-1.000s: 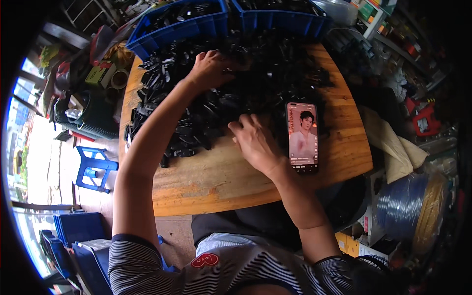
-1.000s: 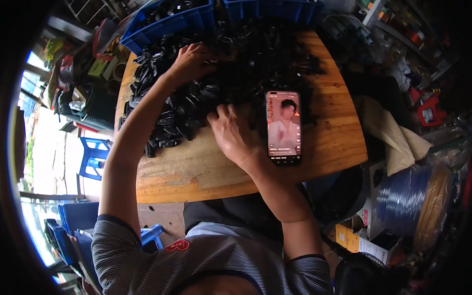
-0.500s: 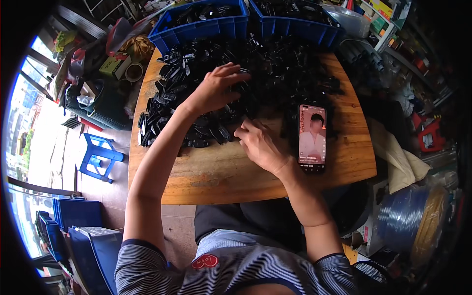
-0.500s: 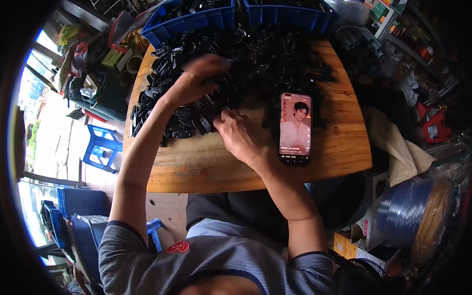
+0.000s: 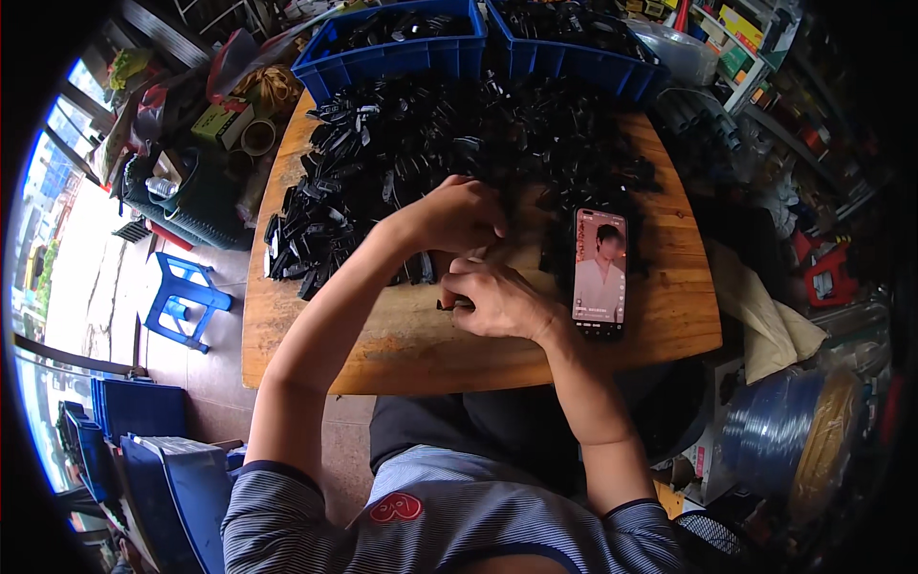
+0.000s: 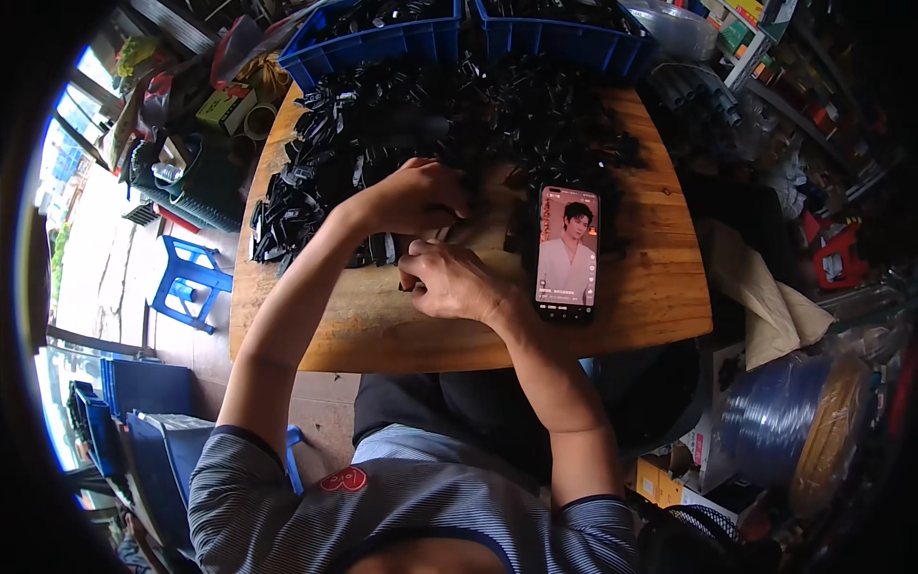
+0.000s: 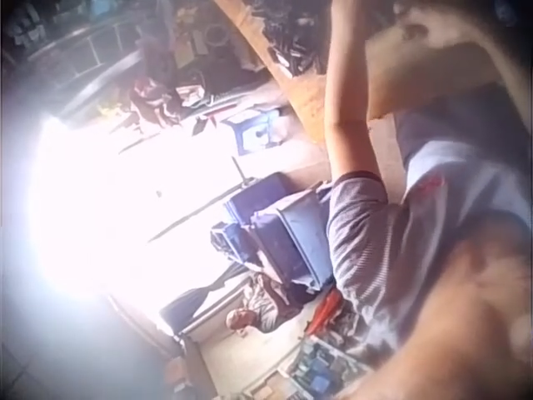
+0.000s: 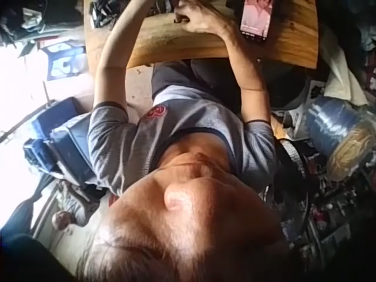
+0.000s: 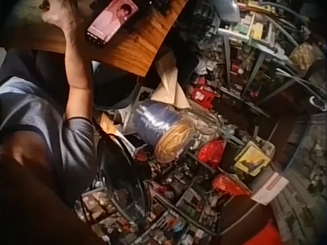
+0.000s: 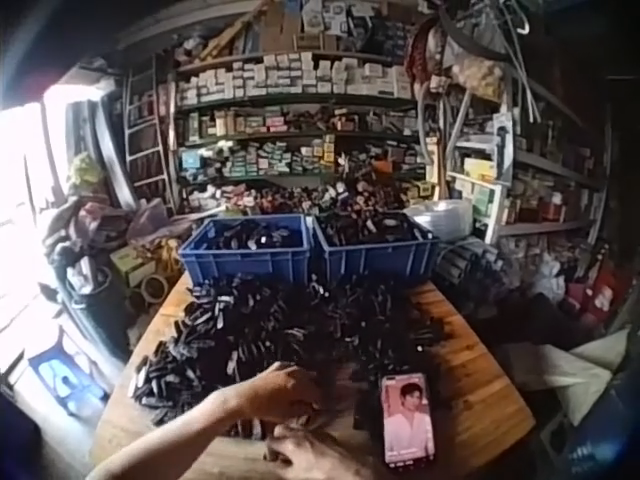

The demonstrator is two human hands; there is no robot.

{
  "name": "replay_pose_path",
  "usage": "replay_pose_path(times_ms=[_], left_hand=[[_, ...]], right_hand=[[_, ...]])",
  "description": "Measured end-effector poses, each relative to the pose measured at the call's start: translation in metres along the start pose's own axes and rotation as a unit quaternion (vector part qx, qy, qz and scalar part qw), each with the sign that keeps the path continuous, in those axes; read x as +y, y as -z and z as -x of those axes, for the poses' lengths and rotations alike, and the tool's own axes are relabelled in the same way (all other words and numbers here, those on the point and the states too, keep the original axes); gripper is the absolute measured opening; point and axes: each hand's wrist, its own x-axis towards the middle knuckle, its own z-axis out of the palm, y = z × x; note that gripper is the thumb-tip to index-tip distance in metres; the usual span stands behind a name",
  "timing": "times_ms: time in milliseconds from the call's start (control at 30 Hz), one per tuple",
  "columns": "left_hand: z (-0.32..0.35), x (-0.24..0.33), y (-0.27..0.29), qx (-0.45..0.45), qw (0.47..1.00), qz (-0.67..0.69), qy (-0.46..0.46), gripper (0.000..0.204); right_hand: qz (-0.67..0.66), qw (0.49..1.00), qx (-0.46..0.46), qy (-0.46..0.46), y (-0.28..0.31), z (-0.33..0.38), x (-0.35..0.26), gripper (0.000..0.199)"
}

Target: Assembling small black plastic components at a workbench and placing them into bins.

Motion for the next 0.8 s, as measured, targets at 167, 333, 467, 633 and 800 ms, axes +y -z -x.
replay_pose_path(times_ms=[167, 333, 467, 633, 800], left_hand=[[0.071, -0.002, 0.005, 0.319, 0.941, 0.112, 0.015, 0.018], [0.086, 0.020, -0.015, 0.335, 0.933, 0.110, 0.069, 0.005], [0.071, 0.043, -0.030, 0.325, 0.945, 0.018, 0.010, 0.007], [0.066, 0.047, -0.056, 0.267, 0.953, -0.128, 0.065, 0.016], [0.074, 0.040, -0.051, 0.280, 0.953, 0.118, -0.006, 0.017]], right_hand=[[-0.055, 0.998, -0.021, 0.002, 0.014, 0.001, -0.005, 0.011], [-0.324, 0.897, 0.295, -0.063, 0.061, 0.006, -0.003, 0.025], [-0.494, 0.793, 0.341, -0.101, 0.063, 0.009, -0.002, 0.034], [-0.286, 0.923, 0.242, -0.085, 0.018, 0.018, -0.019, 0.025], [0.010, 0.936, 0.333, -0.111, -0.007, 0.025, -0.016, 0.017]])
